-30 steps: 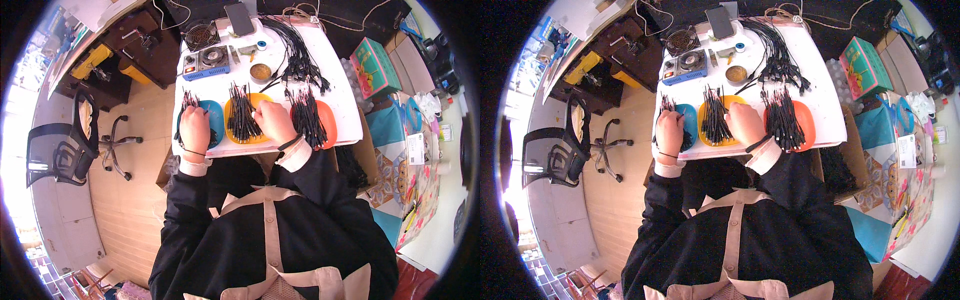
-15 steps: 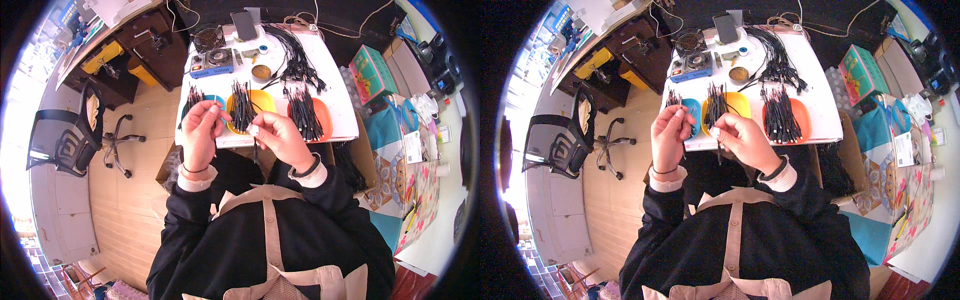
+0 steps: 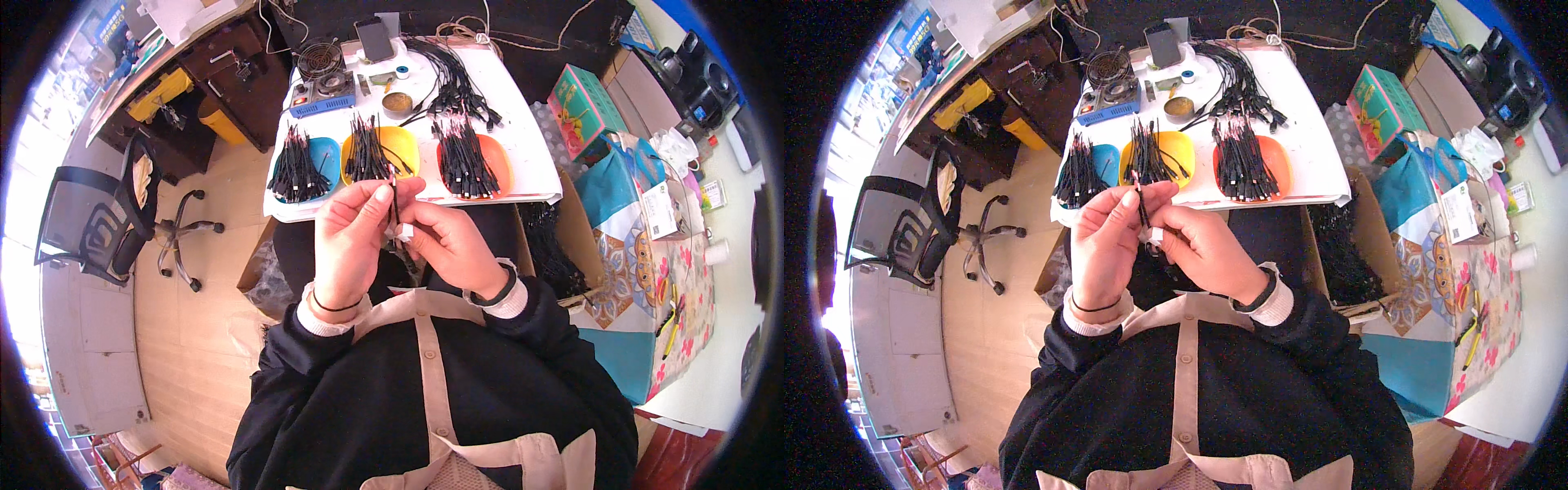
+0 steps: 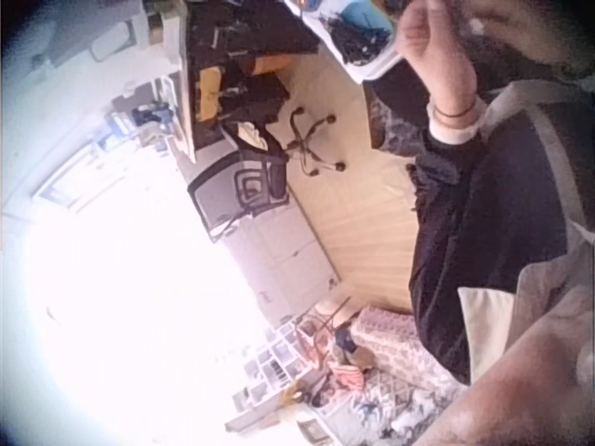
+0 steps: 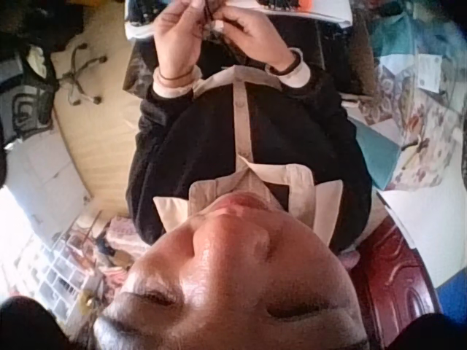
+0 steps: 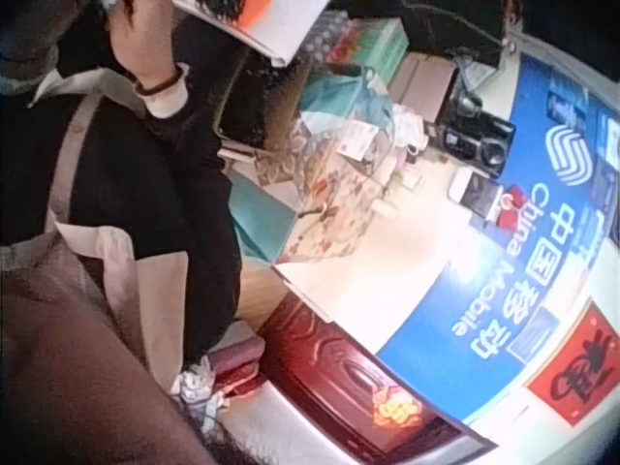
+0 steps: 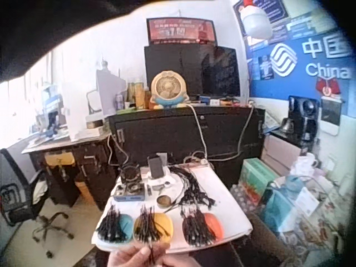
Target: The person repeatedly picks black cables from trays, strips the ends, and attaches small white connectors. They place finished cables into a separate tray and continue the cycle.
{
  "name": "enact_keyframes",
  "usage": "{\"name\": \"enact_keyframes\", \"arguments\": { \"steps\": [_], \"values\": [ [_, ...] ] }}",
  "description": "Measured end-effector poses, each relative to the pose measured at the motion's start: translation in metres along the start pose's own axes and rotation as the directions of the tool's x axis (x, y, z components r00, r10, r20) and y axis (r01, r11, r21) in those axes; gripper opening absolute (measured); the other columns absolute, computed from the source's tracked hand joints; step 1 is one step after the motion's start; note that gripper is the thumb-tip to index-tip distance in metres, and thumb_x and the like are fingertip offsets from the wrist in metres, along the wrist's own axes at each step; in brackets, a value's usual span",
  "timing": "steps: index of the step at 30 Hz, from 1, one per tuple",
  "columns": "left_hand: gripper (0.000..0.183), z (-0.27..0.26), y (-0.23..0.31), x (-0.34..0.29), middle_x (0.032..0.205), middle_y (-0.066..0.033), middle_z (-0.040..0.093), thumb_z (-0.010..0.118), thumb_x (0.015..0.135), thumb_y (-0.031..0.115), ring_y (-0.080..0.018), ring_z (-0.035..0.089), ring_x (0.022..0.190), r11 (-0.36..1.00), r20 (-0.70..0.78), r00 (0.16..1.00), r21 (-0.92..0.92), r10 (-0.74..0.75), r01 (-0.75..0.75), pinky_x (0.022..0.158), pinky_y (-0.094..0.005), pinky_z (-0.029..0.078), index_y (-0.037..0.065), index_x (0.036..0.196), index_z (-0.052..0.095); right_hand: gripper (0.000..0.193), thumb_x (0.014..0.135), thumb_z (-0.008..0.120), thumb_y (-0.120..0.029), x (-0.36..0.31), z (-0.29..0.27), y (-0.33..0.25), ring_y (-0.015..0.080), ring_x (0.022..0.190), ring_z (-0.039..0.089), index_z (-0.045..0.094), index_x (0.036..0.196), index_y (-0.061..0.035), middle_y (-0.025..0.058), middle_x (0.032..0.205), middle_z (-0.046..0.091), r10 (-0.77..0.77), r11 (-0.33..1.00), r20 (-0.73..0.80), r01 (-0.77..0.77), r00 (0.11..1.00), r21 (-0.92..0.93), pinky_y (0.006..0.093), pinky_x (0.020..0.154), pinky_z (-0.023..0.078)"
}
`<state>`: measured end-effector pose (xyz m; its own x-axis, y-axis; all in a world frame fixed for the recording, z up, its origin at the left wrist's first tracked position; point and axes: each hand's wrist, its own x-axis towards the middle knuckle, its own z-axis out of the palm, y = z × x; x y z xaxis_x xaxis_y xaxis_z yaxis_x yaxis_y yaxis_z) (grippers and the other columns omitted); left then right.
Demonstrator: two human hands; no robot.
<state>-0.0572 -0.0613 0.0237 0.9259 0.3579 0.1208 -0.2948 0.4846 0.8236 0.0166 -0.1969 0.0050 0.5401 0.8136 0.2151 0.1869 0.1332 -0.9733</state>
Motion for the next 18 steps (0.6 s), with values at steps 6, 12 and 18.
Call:
{"name": "enact_keyframes", "arguments": {
  "steps": [6,12,18],
  "values": [
    [0.014,0.004,-0.003,-0.008,0.109,-0.0183,0.066,0.053,0.095,0.008,-0.0179,0.064,0.095,0.990,0.014,0.999,0.135,0.033,-0.035,0.087,-0.0302,0.050,-0.002,0.101,0.062,0.007,0.091,0.058,-0.007,-0.007,-0.003,-0.012,0.0094,0.061,0.057,0.061,0.092,-0.0003,0.0029,0.074,0.061,-0.159,0.924,-0.137,0.098,0.978,-0.370,0.0250,0.056,0.046],
    [0.011,0.007,-0.004,-0.016,0.087,-0.0083,0.067,0.055,0.095,0.007,-0.0127,0.063,0.075,0.985,0.026,1.000,0.171,-0.006,0.002,0.066,-0.0237,0.049,-0.001,0.098,0.062,0.007,0.088,0.065,-0.005,-0.001,-0.016,-0.021,0.0016,0.067,0.057,0.062,0.093,-0.0015,-0.0001,0.082,0.064,-0.203,0.979,-0.302,0.201,0.932,-0.038,0.0170,0.055,0.043],
    [0.011,0.011,-0.003,-0.021,0.081,-0.0077,0.068,0.055,0.095,0.008,-0.0073,0.054,0.059,0.993,0.068,0.995,0.098,-0.067,0.060,0.054,-0.0182,0.040,-0.001,0.095,0.061,0.007,0.088,0.064,-0.003,0.000,-0.015,-0.024,0.0031,0.069,0.059,0.061,0.093,-0.0004,0.0010,0.085,0.062,-0.201,0.979,-0.237,0.205,0.950,-0.011,0.0171,0.057,0.044]
  ]
}}
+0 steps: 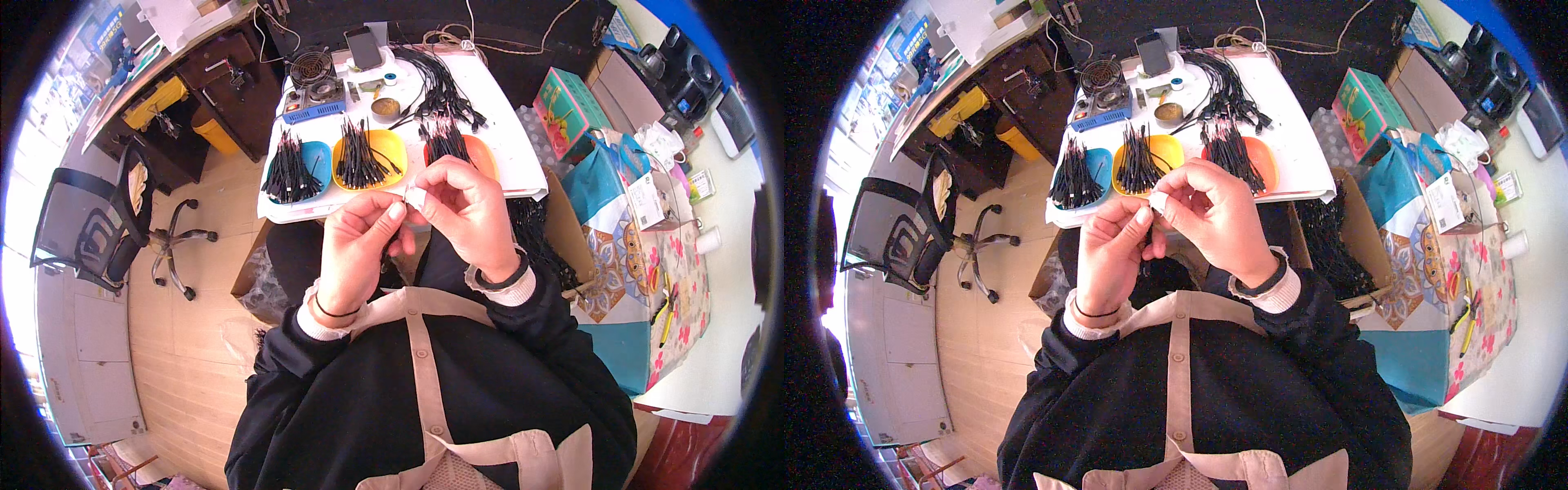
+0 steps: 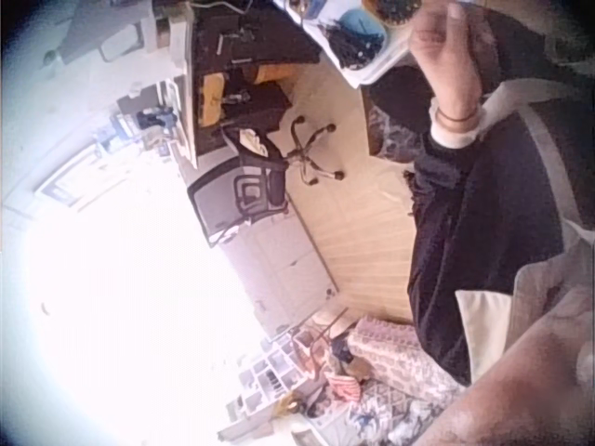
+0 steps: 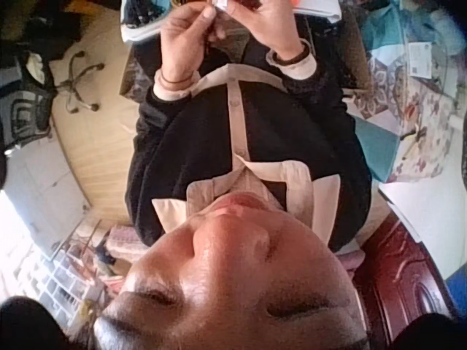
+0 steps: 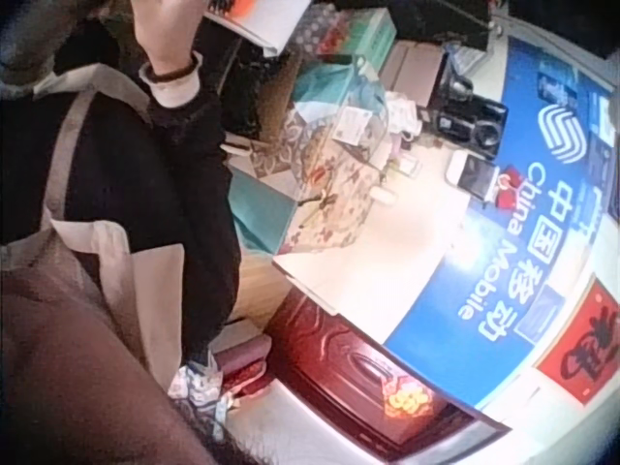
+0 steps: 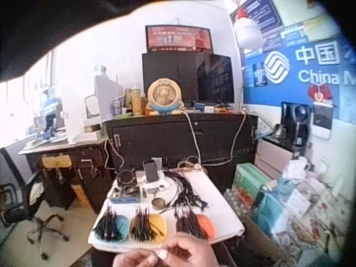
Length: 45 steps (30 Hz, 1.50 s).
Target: The person repeatedly picks black cables from trays, strips the ends, and attaches small white connectors. They place finished cables into a separate tray and continue the cycle.
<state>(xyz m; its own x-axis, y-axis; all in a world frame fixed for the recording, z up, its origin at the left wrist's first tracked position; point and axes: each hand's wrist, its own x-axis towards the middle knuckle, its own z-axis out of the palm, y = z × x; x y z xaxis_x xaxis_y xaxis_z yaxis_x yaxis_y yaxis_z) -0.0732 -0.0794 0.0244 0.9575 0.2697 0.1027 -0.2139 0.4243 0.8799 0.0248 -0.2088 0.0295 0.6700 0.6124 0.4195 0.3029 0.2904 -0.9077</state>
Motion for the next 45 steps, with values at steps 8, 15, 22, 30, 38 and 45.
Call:
{"name": "enact_keyframes", "arguments": {
  "steps": [8,15,22,30,38,45],
  "values": [
    [0.013,-0.002,-0.002,-0.003,0.072,-0.0012,0.057,0.055,0.095,0.010,-0.0053,0.039,0.055,0.914,0.163,0.982,-0.378,-0.091,0.147,0.053,-0.0192,0.030,0.000,0.094,0.062,0.008,0.093,0.058,-0.011,-0.005,0.007,0.006,0.0083,0.082,0.060,0.056,0.097,-0.0034,0.0017,0.087,0.061,0.211,0.711,0.159,-0.263,0.964,0.651,0.0219,0.074,0.049],
    [0.018,-0.010,0.003,-0.005,0.065,-0.0011,0.050,0.051,0.096,0.016,-0.0056,0.029,0.050,0.895,0.265,0.942,-0.338,-0.207,0.291,0.049,-0.0214,0.025,0.001,0.089,0.059,0.011,0.091,0.060,-0.005,-0.004,-0.001,-0.001,0.0109,0.084,0.062,0.057,0.100,-0.0005,0.0033,0.089,0.062,0.176,0.855,0.228,-0.263,0.958,0.446,0.0231,0.077,0.051],
    [0.018,-0.008,-0.001,-0.003,0.063,-0.0015,0.049,0.054,0.094,0.015,-0.0061,0.031,0.051,0.896,0.242,0.963,-0.391,-0.121,0.211,0.049,-0.0217,0.026,0.000,0.086,0.059,0.013,0.090,0.062,-0.006,-0.007,0.006,0.009,0.0102,0.085,0.062,0.059,0.101,0.0008,0.0032,0.091,0.063,0.179,0.705,0.214,-0.277,0.960,0.653,0.0234,0.081,0.050],
    [0.017,-0.016,-0.002,0.004,0.065,-0.0036,0.054,0.055,0.093,0.013,-0.0057,0.032,0.050,0.890,0.242,0.950,-0.363,-0.195,0.275,0.047,-0.0195,0.025,-0.001,0.086,0.059,0.008,0.089,0.062,-0.002,-0.002,0.000,-0.004,0.0089,0.081,0.062,0.059,0.096,0.0012,0.0027,0.091,0.061,0.189,0.912,0.159,-0.233,0.969,0.336,0.0225,0.074,0.051],
    [0.015,-0.015,-0.011,0.002,0.074,-0.0103,0.064,0.056,0.093,0.009,-0.0060,0.042,0.052,0.955,0.076,0.997,-0.294,-0.007,0.029,0.048,-0.0175,0.029,-0.004,0.090,0.063,0.008,0.087,0.062,0.002,-0.010,0.012,-0.007,0.0087,0.075,0.061,0.057,0.093,0.0020,0.0042,0.087,0.059,0.015,0.998,0.025,-0.017,1.000,0.066,0.0228,0.067,0.051],
    [0.016,-0.029,-0.008,0.003,0.066,-0.0083,0.057,0.057,0.092,0.014,-0.0063,0.034,0.046,0.903,0.251,0.952,-0.343,-0.177,0.258,0.046,-0.0193,0.028,-0.002,0.087,0.060,0.012,0.090,0.062,-0.003,-0.005,0.006,-0.006,0.0105,0.079,0.063,0.057,0.098,0.0031,0.0042,0.088,0.061,0.188,0.920,0.166,-0.233,0.968,0.316,0.0224,0.072,0.052]
  ]
}}
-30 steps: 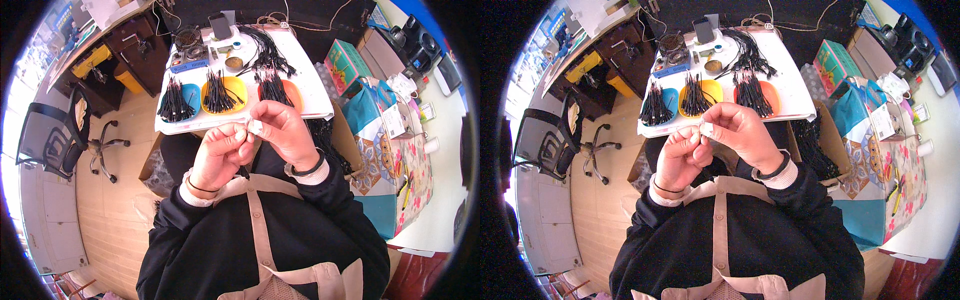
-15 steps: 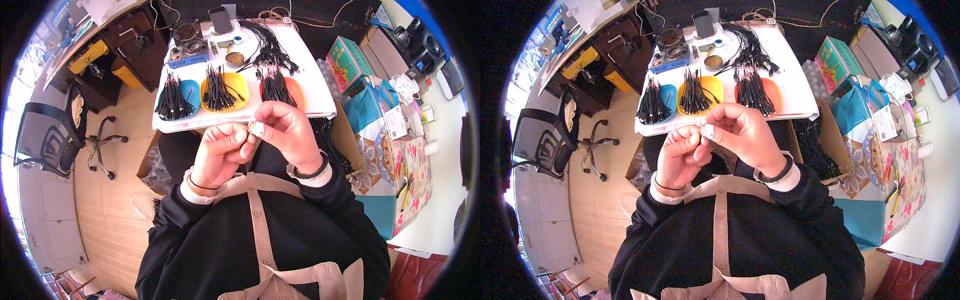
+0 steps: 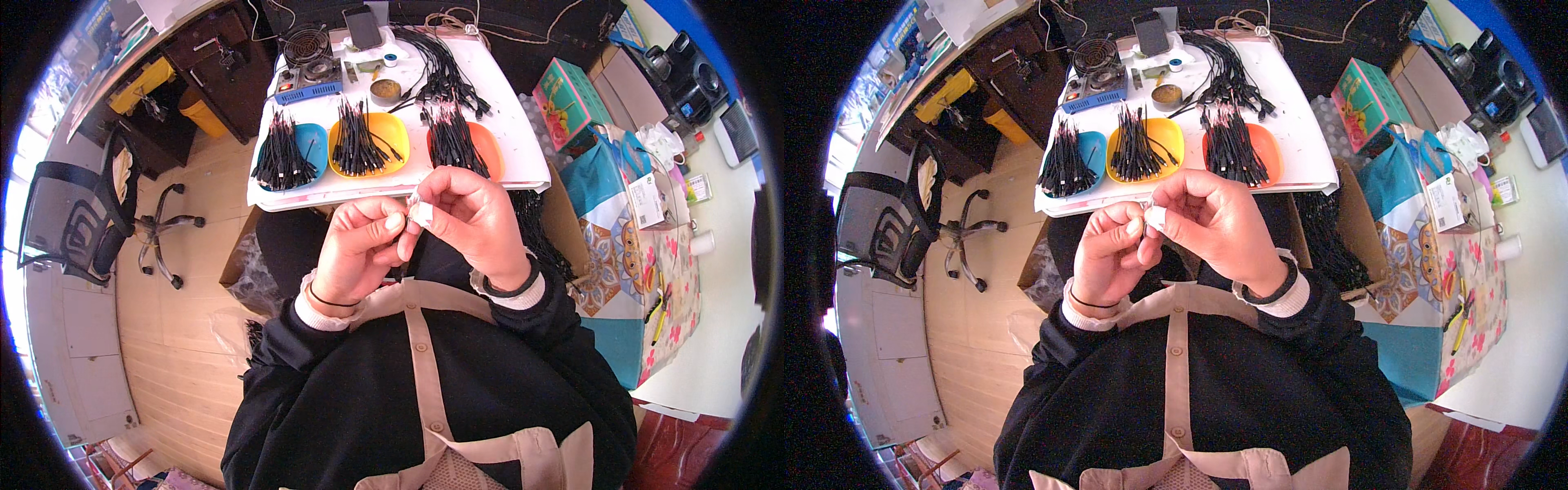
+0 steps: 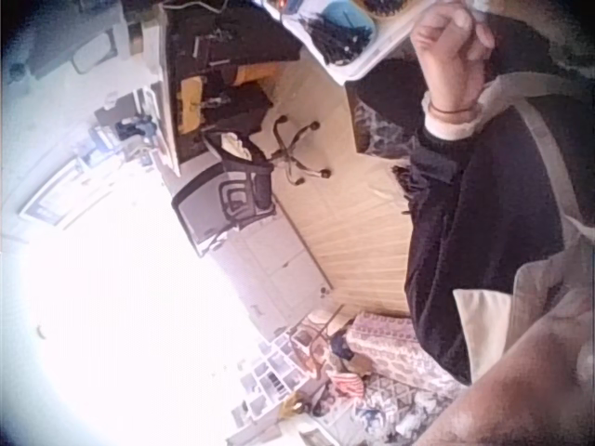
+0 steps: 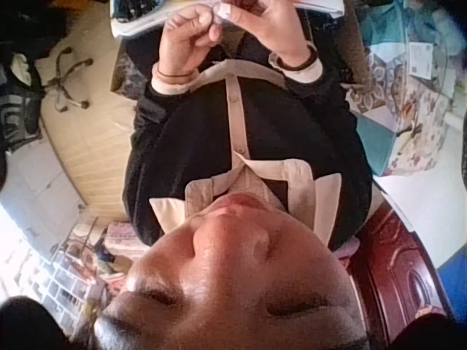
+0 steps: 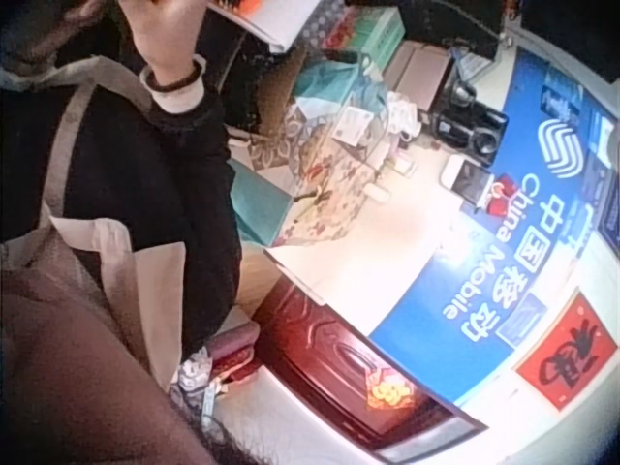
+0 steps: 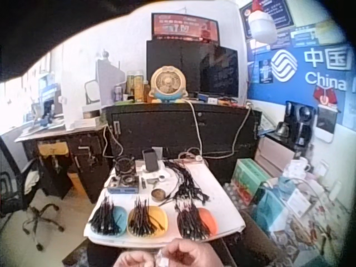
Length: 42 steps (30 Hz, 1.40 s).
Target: The person repeatedly picks black cables from trays, strips the ends, and attaches small white connectors. They place finished cables into a separate tray and continue the cycle.
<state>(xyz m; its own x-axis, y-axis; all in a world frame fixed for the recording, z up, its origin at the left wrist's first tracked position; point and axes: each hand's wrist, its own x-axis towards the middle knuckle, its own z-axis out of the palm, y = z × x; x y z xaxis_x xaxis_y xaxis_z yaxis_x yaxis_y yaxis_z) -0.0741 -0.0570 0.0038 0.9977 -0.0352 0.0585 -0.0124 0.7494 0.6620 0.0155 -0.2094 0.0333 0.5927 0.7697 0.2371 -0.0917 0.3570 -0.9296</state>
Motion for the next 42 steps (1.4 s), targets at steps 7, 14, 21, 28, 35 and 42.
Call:
{"name": "enact_keyframes", "arguments": {
  "steps": [7,14,21,28,35,42],
  "values": [
    [0.015,-0.005,-0.007,0.001,0.072,-0.0095,0.061,0.060,0.090,0.012,-0.0069,0.043,0.051,0.996,0.058,0.998,-0.093,0.009,-0.003,0.046,-0.0185,0.028,-0.003,0.092,0.062,0.013,0.089,0.064,-0.005,-0.002,-0.002,0.001,0.0098,0.079,0.063,0.059,0.098,0.0027,0.0028,0.086,0.063,0.030,0.999,-0.002,-0.030,1.000,0.030,0.0226,0.073,0.052],
    [0.012,0.001,-0.014,0.000,0.080,-0.0126,0.066,0.060,0.090,0.004,-0.0089,0.056,0.063,0.974,0.009,0.974,0.012,0.227,-0.227,0.050,-0.0179,0.034,-0.004,0.099,0.063,0.013,0.089,0.064,-0.006,-0.002,0.006,0.013,0.0125,0.077,0.061,0.057,0.098,0.0016,0.0056,0.087,0.063,0.055,0.964,-0.078,-0.033,0.995,0.265,0.0239,0.069,0.051],
    [0.010,0.001,-0.013,-0.003,0.082,-0.0129,0.067,0.060,0.089,0.000,-0.0093,0.056,0.063,0.947,-0.072,0.949,0.124,0.307,-0.297,0.052,-0.0179,0.037,-0.004,0.098,0.062,0.012,0.089,0.064,-0.004,-0.008,0.008,0.004,0.0089,0.077,0.062,0.058,0.096,0.0035,0.0044,0.087,0.062,-0.457,0.635,0.139,0.431,0.879,-0.641,0.0209,0.069,0.050],
    [0.009,-0.003,-0.005,-0.007,0.081,-0.0104,0.066,0.061,0.089,0.001,-0.0122,0.061,0.067,0.990,0.038,0.989,-0.022,0.142,-0.141,0.056,-0.0188,0.043,-0.004,0.095,0.063,0.008,0.089,0.062,-0.002,-0.004,0.004,0.005,0.0092,0.082,0.059,0.057,0.094,0.0022,0.0034,0.089,0.059,0.040,0.999,-0.016,-0.040,0.999,-0.004,0.0223,0.075,0.048],
    [0.008,-0.005,-0.012,-0.005,0.085,-0.0105,0.067,0.061,0.089,0.001,-0.0118,0.061,0.066,0.983,0.032,0.983,-0.042,0.178,-0.177,0.054,-0.0187,0.042,-0.004,0.094,0.063,0.012,0.091,0.060,-0.005,-0.003,0.008,0.008,0.0126,0.080,0.062,0.056,0.099,0.0027,0.0056,0.090,0.061,0.063,0.983,0.011,-0.064,0.998,0.171,0.0245,0.072,0.052],
    [0.012,-0.004,-0.008,-0.003,0.078,-0.0118,0.068,0.060,0.089,0.001,-0.0064,0.050,0.057,0.700,0.014,0.959,0.681,0.282,-0.216,0.050,-0.0181,0.038,-0.005,0.099,0.064,0.009,0.092,0.057,-0.005,0.001,-0.011,0.019,0.0118,0.071,0.058,0.054,0.099,0.0005,0.0038,0.085,0.057,0.116,0.979,-0.012,-0.112,0.993,0.170,0.0252,0.066,0.050]
  ]
}}
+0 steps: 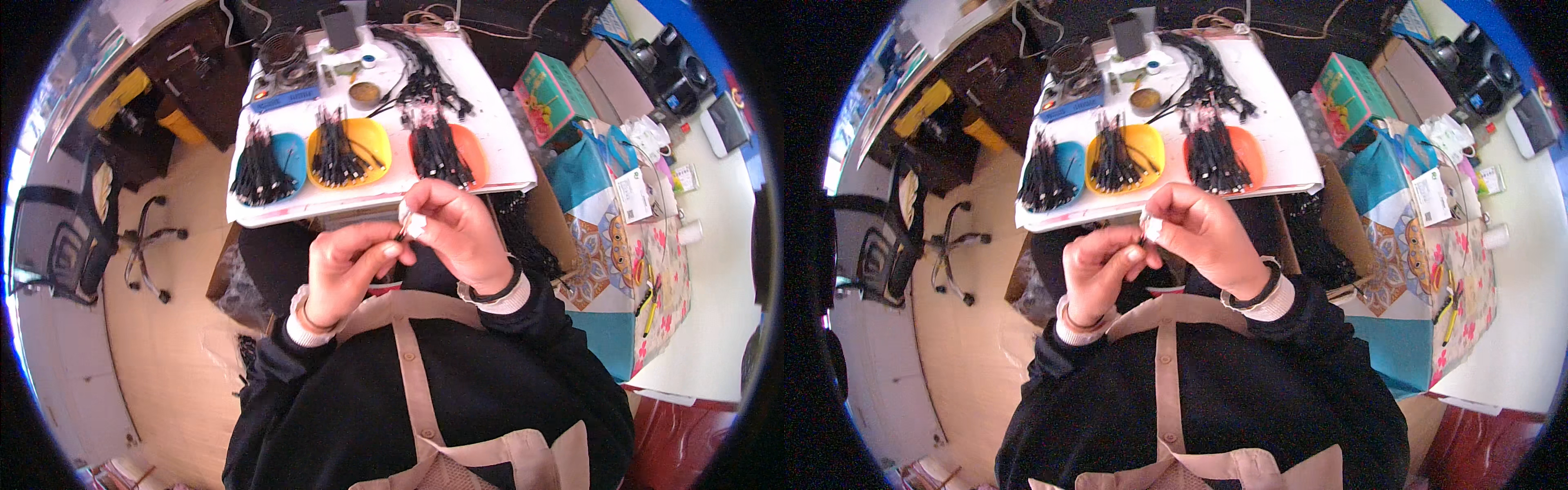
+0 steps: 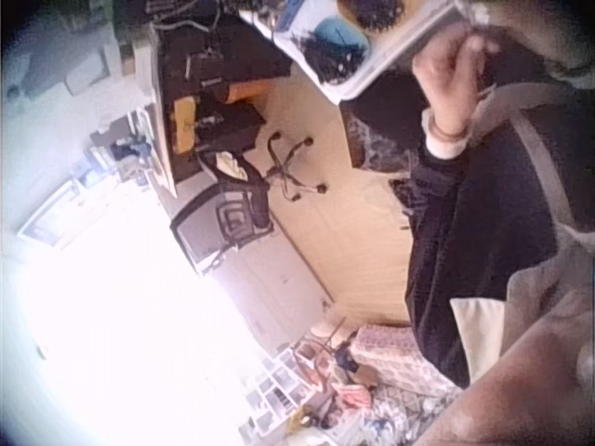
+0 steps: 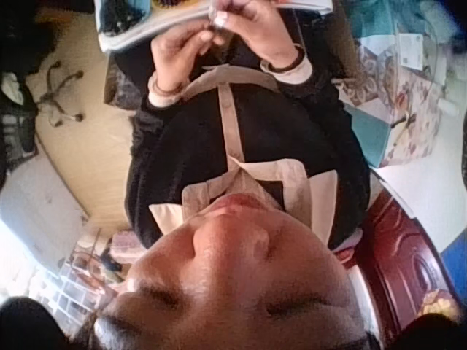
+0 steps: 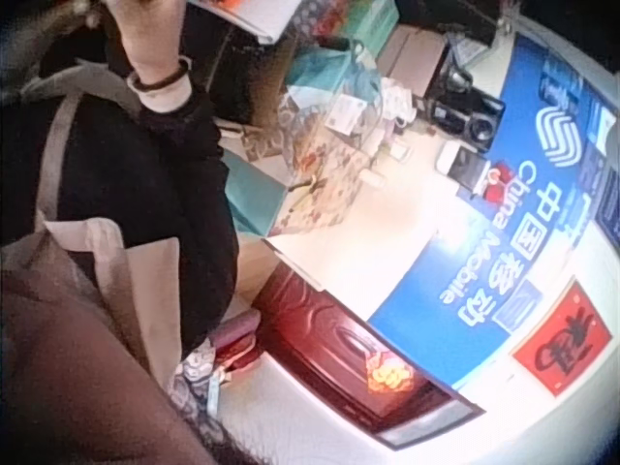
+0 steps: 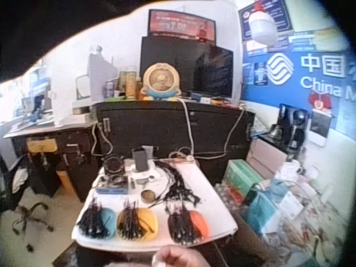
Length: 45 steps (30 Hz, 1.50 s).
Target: The person repeatedly picks black cables from trays, strips the ends, and attaches small white connectors. They place finished cables into a separate tray and continue the cycle.
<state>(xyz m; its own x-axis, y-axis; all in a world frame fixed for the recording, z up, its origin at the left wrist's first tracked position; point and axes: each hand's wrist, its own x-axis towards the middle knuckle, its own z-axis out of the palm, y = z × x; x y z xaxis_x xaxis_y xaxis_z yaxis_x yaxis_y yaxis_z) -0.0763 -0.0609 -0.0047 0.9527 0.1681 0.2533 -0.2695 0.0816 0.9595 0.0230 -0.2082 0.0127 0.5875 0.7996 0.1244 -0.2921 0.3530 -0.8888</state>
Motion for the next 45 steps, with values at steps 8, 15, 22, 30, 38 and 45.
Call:
{"name": "enact_keyframes", "arguments": {
  "steps": [8,15,22,30,38,45],
  "values": [
    [0.012,0.005,-0.040,0.024,0.078,-0.0110,0.066,0.058,0.090,-0.002,-0.0084,0.055,0.060,0.906,-0.053,0.982,-0.396,-0.182,0.146,0.051,-0.0180,0.039,-0.006,0.099,0.064,0.023,0.093,0.059,-0.020,0.020,-0.067,0.015,0.0066,0.074,0.055,0.054,0.109,-0.0041,-0.0003,0.090,0.059,0.251,0.968,-0.031,-0.252,0.967,-0.011,0.0229,0.064,0.046],
    [0.014,-0.001,-0.053,0.040,0.081,-0.0113,0.068,0.057,0.093,0.004,-0.0072,0.049,0.056,0.880,-0.102,0.964,-0.441,-0.244,0.176,0.052,-0.0182,0.038,-0.004,0.102,0.063,0.015,0.078,0.064,-0.017,0.077,-0.175,0.012,0.0351,0.074,0.066,0.069,0.078,-0.0029,0.0183,0.077,0.067,-0.347,0.023,-0.341,-0.356,0.874,-0.934,0.0424,0.069,0.052],
    [0.013,-0.002,-0.055,0.038,0.083,-0.0103,0.068,0.056,0.094,0.005,-0.0080,0.052,0.059,0.874,-0.098,0.956,-0.439,-0.276,0.207,0.054,-0.0183,0.040,-0.003,0.102,0.063,0.015,0.074,0.066,-0.019,0.081,-0.186,0.022,0.0346,0.072,0.066,0.070,0.073,-0.0044,0.0173,0.076,0.067,-0.286,0.095,-0.413,-0.403,0.865,-0.910,0.0424,0.068,0.052],
    [0.013,0.004,-0.041,0.039,0.093,-0.0132,0.069,0.055,0.094,0.004,-0.0166,0.066,0.080,0.861,-0.167,0.955,-0.490,-0.243,0.134,0.073,-0.0262,0.053,-0.003,0.102,0.063,0.014,0.082,0.067,-0.016,0.066,-0.136,-0.006,0.0243,0.066,0.065,0.066,0.085,-0.0026,0.0128,0.070,0.066,-0.507,0.261,-0.314,-0.204,0.802,-0.943,0.0335,0.062,0.051],
    [0.015,0.025,-0.018,0.051,0.106,-0.0168,0.067,0.057,0.093,0.003,-0.0201,0.065,0.098,0.819,-0.186,0.977,-0.573,-0.103,-0.022,0.086,-0.0322,0.054,-0.003,0.104,0.064,0.011,0.091,0.063,-0.010,-0.001,-0.037,-0.019,0.0034,0.073,0.055,0.060,0.096,-0.0005,-0.0022,0.083,0.061,0.041,0.862,-0.054,-0.063,0.998,-0.503,0.0198,0.067,0.047],
    [0.016,0.031,-0.010,0.036,0.109,-0.0202,0.066,0.053,0.093,0.001,-0.0254,0.064,0.102,0.849,-0.114,0.990,-0.528,-0.087,0.014,0.092,-0.0343,0.050,-0.003,0.103,0.065,0.008,0.089,0.063,-0.006,-0.010,-0.029,-0.013,0.0038,0.074,0.055,0.059,0.094,-0.0003,-0.0016,0.082,0.060,0.030,0.821,0.007,-0.020,1.000,-0.571,0.0204,0.066,0.047]
  ]
}}
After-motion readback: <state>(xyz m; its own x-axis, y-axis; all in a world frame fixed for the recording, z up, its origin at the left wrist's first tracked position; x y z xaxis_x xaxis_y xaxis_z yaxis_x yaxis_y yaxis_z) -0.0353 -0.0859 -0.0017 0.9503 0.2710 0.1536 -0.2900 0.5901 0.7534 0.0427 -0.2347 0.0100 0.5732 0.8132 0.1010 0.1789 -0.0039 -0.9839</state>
